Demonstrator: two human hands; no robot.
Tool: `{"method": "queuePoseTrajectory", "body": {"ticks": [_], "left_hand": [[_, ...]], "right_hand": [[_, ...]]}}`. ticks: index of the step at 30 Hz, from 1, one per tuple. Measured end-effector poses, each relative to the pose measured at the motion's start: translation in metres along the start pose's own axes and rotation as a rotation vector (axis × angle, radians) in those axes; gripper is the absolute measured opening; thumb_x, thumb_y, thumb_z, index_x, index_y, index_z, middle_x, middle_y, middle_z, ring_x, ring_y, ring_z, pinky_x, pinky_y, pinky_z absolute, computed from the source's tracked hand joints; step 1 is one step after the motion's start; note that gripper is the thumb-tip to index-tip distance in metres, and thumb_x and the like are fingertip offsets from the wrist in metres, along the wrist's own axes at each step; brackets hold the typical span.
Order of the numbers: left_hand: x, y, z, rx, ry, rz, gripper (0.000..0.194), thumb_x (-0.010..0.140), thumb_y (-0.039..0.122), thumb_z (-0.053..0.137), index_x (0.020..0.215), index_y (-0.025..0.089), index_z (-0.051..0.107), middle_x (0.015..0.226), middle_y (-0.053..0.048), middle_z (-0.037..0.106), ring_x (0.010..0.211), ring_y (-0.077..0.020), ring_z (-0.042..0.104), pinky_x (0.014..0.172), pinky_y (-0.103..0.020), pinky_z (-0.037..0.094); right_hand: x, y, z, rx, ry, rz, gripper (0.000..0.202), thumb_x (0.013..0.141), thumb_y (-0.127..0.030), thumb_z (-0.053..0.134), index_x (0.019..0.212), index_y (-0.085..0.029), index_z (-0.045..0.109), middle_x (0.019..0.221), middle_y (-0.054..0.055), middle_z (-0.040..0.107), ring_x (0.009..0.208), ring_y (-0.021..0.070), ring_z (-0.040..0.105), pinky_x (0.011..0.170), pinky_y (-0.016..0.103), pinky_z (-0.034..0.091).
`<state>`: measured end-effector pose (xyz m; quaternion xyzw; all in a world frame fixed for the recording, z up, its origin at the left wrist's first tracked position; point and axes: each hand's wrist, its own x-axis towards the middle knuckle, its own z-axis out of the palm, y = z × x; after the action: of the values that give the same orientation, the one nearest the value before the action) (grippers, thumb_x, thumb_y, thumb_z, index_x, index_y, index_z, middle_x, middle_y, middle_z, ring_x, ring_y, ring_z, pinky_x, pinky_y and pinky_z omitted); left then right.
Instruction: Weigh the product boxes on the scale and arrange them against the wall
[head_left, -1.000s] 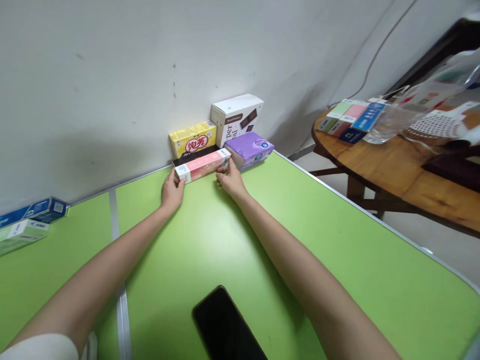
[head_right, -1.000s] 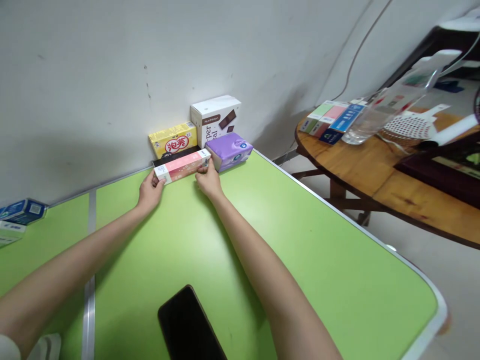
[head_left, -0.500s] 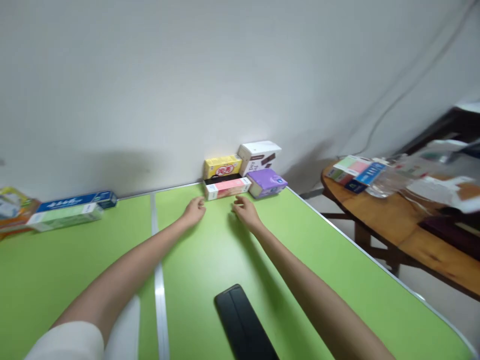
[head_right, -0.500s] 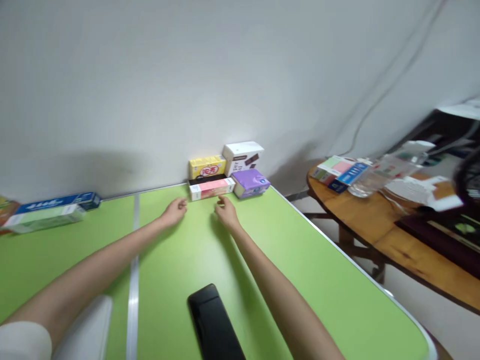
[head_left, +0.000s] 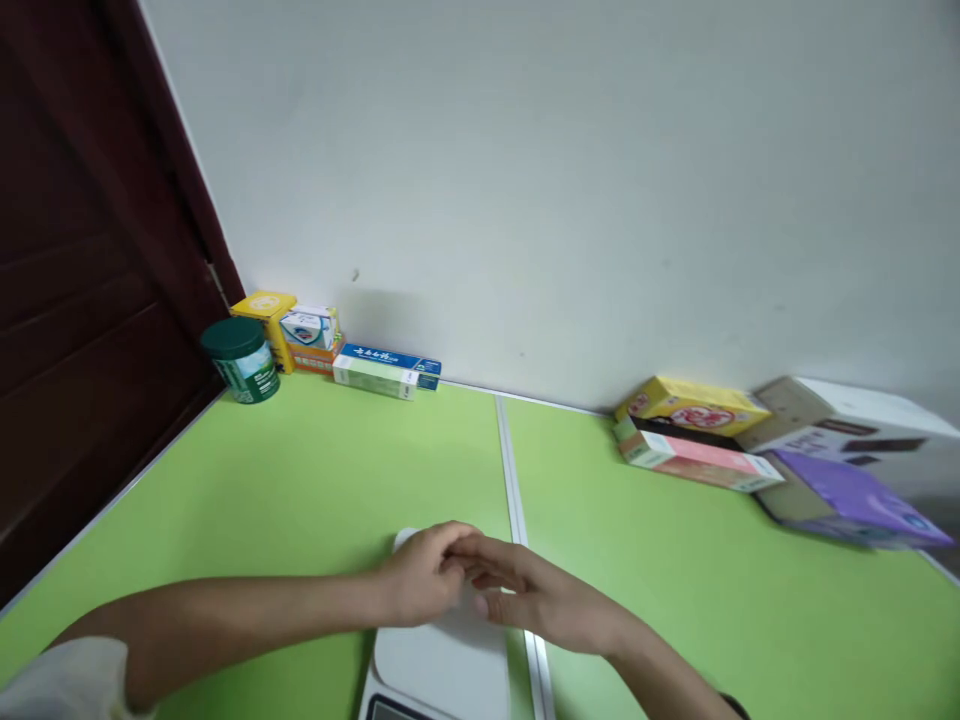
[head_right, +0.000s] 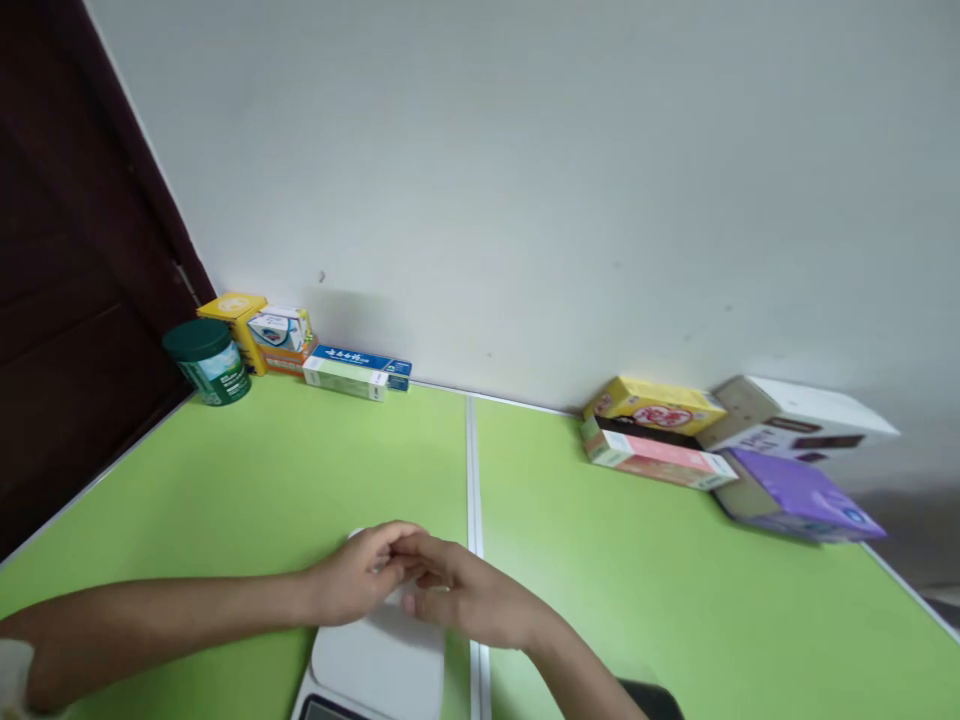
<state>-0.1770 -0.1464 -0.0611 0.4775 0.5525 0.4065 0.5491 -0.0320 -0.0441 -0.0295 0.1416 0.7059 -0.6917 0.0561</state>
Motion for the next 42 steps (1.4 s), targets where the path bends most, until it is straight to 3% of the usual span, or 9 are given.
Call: {"method": "queuePoseTrajectory", "body": {"ticks": [5, 11, 14, 18, 24, 27, 31, 36, 42], "left_hand": [[0.003, -0.024, -0.062, -0.026, 0.213, 0.095, 0.046, 0.074, 0.009, 0.055, 0.119, 0.014, 0.055, 0.121, -0.012, 0.062, 0.114, -0.0231, 0.056, 0.100, -0.036, 0.041], [0.060, -0.036, -0.172, -0.028, 0.861, -0.066, 0.077, 0.063, 0.000, 0.055, 0.137, 0.010, 0.035, 0.150, -0.017, 0.030, 0.141, -0.0265, 0.022, 0.116, -0.037, 0.015], [0.088, -0.047, -0.215, -0.050, 0.966, -0.071, 0.085, 0.064, -0.003, 0.053, 0.142, 0.010, 0.023, 0.154, -0.017, 0.018, 0.144, -0.0255, 0.011, 0.117, -0.036, 0.009], [0.110, -0.058, -0.235, -0.067, 0.979, -0.028, 0.084, 0.066, -0.002, 0.051, 0.143, 0.013, 0.020, 0.149, -0.014, 0.032, 0.140, -0.0209, 0.027, 0.113, -0.031, 0.022], [0.096, -0.059, -0.222, -0.047, 0.966, -0.048, 0.076, 0.064, 0.002, 0.056, 0.137, 0.012, 0.035, 0.135, -0.018, 0.046, 0.130, -0.0279, 0.042, 0.109, -0.040, 0.031], [0.068, -0.061, -0.197, -0.021, 0.939, -0.049, 0.075, 0.060, 0.000, 0.056, 0.133, 0.012, 0.040, 0.138, -0.017, 0.041, 0.134, -0.0274, 0.035, 0.113, -0.038, 0.025], [0.034, -0.059, -0.153, -0.064, 0.784, -0.072, 0.087, 0.061, 0.000, 0.052, 0.142, 0.009, 0.021, 0.148, -0.019, 0.029, 0.140, -0.0267, 0.025, 0.116, -0.037, 0.017], [0.007, -0.023, -0.113, -0.097, 0.593, -0.113, 0.098, 0.063, 0.005, 0.051, 0.146, 0.005, -0.001, 0.156, -0.018, 0.007, 0.144, -0.0254, 0.008, 0.117, -0.037, 0.007], [-0.052, 0.010, -0.068, -0.158, 0.377, -0.175, 0.097, 0.067, 0.011, 0.049, 0.149, 0.023, -0.003, 0.157, -0.002, 0.003, 0.144, -0.0259, 0.001, 0.115, -0.047, 0.008]], "right_hand": [[0.079, -0.019, -0.006, 0.021, -0.021, 0.040, 0.041, 0.077, -0.039, 0.065, 0.111, -0.015, 0.065, 0.110, 0.011, 0.067, 0.103, 0.0242, 0.060, 0.096, 0.042, 0.043], [0.163, -0.002, -0.047, 0.076, 0.689, 0.106, 0.071, 0.070, -0.035, 0.064, 0.135, -0.017, 0.043, 0.140, 0.014, 0.046, 0.126, 0.0275, 0.047, 0.104, 0.041, 0.038], [0.194, 0.005, -0.064, 0.102, 0.836, 0.123, 0.073, 0.073, -0.034, 0.056, 0.141, -0.018, 0.034, 0.145, 0.011, 0.039, 0.131, 0.0276, 0.041, 0.104, 0.041, 0.040], [0.223, 0.006, -0.073, 0.094, 0.857, 0.082, 0.062, 0.073, -0.029, 0.048, 0.134, -0.023, 0.043, 0.135, 0.005, 0.052, 0.124, 0.0262, 0.048, 0.099, 0.041, 0.043], [0.216, 0.008, -0.061, 0.100, 0.876, 0.098, 0.066, 0.070, -0.031, 0.047, 0.134, -0.019, 0.042, 0.133, 0.008, 0.054, 0.120, 0.0274, 0.051, 0.093, 0.040, 0.046], [0.187, 0.013, -0.048, 0.120, 0.849, 0.131, 0.065, 0.070, -0.035, 0.050, 0.132, -0.016, 0.044, 0.132, 0.010, 0.054, 0.119, 0.0282, 0.051, 0.096, 0.041, 0.043], [0.144, 0.018, -0.028, 0.231, 0.768, 0.117, 0.062, 0.071, -0.033, 0.053, 0.129, -0.015, 0.047, 0.133, 0.009, 0.054, 0.123, 0.0256, 0.049, 0.102, 0.038, 0.038], [0.092, 0.000, -0.012, 0.278, 0.804, 0.122, 0.056, 0.073, -0.035, 0.054, 0.127, -0.024, 0.050, 0.135, 0.004, 0.052, 0.125, 0.0268, 0.046, 0.101, 0.040, 0.039], [0.002, -0.014, 0.020, 0.305, 0.855, 0.191, 0.071, 0.071, -0.043, 0.060, 0.137, -0.026, 0.043, 0.138, 0.005, 0.049, 0.131, 0.0292, 0.038, 0.106, 0.042, 0.037]]}}
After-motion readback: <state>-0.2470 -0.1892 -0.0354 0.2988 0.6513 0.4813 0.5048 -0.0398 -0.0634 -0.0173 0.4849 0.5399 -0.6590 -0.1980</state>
